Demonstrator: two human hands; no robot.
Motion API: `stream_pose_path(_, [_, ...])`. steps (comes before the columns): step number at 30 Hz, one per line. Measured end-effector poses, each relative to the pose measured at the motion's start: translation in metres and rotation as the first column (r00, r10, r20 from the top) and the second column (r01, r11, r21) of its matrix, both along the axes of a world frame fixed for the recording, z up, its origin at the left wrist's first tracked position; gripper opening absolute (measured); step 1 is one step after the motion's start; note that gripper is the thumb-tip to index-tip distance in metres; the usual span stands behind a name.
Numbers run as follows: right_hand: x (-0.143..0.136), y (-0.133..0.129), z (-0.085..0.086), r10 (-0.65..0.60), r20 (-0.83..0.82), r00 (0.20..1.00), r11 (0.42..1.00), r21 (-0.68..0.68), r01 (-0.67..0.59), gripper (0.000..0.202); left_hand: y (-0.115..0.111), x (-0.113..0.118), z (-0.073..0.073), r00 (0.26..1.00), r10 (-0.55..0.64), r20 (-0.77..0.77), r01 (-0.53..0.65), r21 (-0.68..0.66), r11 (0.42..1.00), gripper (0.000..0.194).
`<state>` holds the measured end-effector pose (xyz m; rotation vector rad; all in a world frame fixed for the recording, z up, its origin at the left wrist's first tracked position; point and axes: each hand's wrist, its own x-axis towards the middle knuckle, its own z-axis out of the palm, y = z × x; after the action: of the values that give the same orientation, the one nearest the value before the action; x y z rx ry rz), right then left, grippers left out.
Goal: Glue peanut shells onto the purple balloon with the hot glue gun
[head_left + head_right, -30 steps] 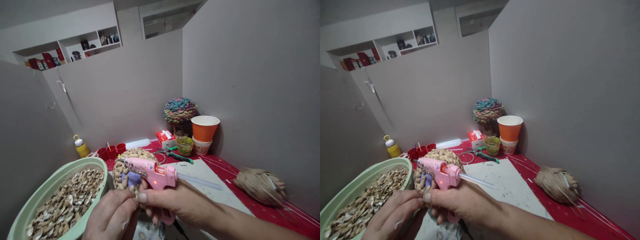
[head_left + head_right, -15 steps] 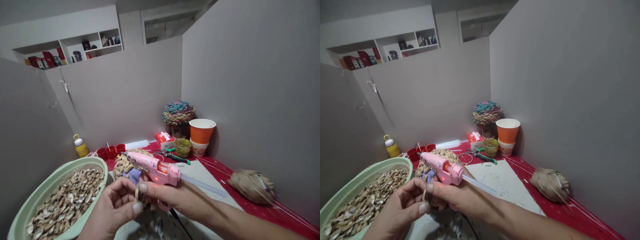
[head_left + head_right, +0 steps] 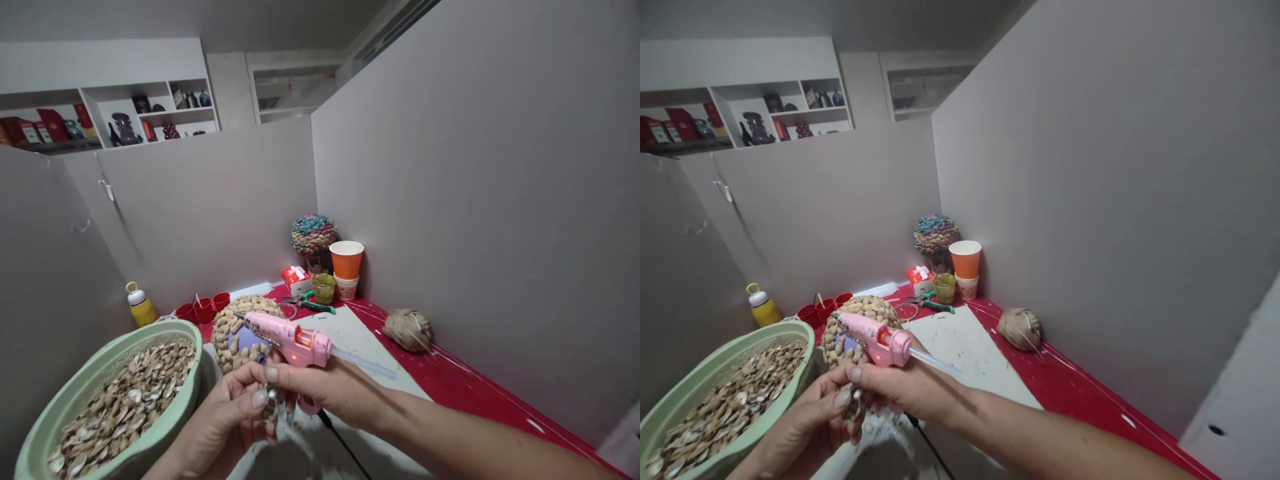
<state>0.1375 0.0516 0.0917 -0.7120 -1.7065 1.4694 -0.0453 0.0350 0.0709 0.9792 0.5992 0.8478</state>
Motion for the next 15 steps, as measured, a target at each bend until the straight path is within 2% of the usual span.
stream_pose_path(2, [0.002,-0.006,-0.007,-0.035,0.023,0.999,0.999,-0.012,0.035,0.043,-0.006,-0.002,-0.005,1.000,-0.006,0.012,0.006,-0.025,1.000,0.024])
stream_pose_path(4, [0.005,-0.011,-0.015,-0.086,0.041,0.996,0.996,-0.005,0.086,0.045,-0.012,-0.006,-0.010,0.999,0.037,0.035,-0.034,-0.068,0.997,0.026])
stream_pose_path(6, [0.008,-0.016,-0.026,-0.138,0.027,0.990,0.990,0.004,0.138,0.048,-0.018,-0.012,-0.014,0.989,0.129,0.065,-0.120,-0.133,0.984,0.027])
stream_pose_path(9, [0.011,-0.020,-0.046,-0.188,-0.025,0.982,0.982,0.007,0.188,0.041,-0.026,-0.020,-0.021,0.957,0.280,0.074,-0.259,-0.217,0.941,0.032])
stream_pose_path(11, [0.011,-0.021,-0.059,-0.190,-0.027,0.981,0.979,0.072,0.191,0.033,-0.029,-0.023,-0.027,0.935,0.348,0.064,-0.324,-0.241,0.915,0.035])
stream_pose_path(15, [0.011,-0.018,-0.077,-0.141,0.020,0.990,0.944,0.305,0.128,0.028,-0.032,-0.025,-0.037,0.906,0.416,0.084,-0.384,-0.254,0.888,0.035])
